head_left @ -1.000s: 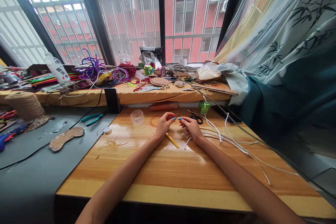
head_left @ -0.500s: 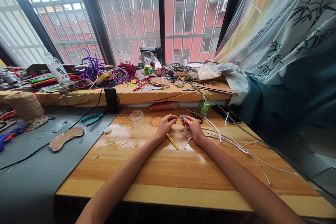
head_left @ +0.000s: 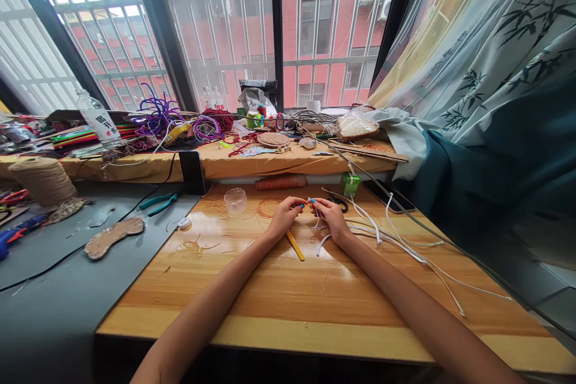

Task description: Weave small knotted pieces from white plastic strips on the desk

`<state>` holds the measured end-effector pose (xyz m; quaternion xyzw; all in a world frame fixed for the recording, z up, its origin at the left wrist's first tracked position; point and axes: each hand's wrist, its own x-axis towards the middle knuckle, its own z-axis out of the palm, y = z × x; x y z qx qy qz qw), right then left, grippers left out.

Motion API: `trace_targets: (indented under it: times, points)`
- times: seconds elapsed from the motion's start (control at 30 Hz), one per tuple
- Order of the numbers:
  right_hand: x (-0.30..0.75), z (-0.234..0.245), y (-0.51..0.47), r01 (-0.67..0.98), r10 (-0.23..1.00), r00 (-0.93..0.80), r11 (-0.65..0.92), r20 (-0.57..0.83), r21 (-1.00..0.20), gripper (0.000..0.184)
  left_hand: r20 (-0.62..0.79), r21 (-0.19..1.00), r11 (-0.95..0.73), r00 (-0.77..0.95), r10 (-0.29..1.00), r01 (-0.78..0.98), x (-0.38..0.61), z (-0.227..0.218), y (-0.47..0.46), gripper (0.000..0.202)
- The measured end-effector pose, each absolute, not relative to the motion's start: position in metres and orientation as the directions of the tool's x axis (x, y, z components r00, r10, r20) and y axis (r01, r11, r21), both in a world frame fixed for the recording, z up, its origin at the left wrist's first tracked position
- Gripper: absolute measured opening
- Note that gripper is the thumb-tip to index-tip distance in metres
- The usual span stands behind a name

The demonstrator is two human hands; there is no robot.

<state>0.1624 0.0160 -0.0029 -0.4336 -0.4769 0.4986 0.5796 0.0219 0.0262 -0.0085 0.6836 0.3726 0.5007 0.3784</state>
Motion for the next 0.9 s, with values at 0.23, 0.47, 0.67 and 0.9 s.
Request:
trace_targets:
  times: [0.23,0.47,0.67,0.9]
  points:
    - [0.1626,-0.004,0.0164,-0.177,0.991,0.065,0.124,0.114,-0.976,0.027,0.411,0.902,-0.426,0.165,0.897,0.069,0.0211,-0.0071,0.0252,0.02]
    - [0.1625,-0.0026,0.0155,-0.172,0.991,0.067,0.122,0.112,-0.977,0.029,0.39,0.911,-0.405,0.161,0.907,0.074,0.0219,-0.0077,0.0253,0.02]
    - [0.1626,-0.0018,0.0153,-0.177,0.99,0.091,0.125,0.111,-0.976,0.027,0.394,0.905,-0.412,0.155,0.906,0.108,0.0215,-0.0084,0.0258,0.02]
    - [0.1627,-0.0032,0.016,-0.183,0.991,0.069,0.121,0.11,-0.976,0.026,0.397,0.899,-0.424,0.204,0.895,0.11,0.0224,-0.0076,0.0258,0.022]
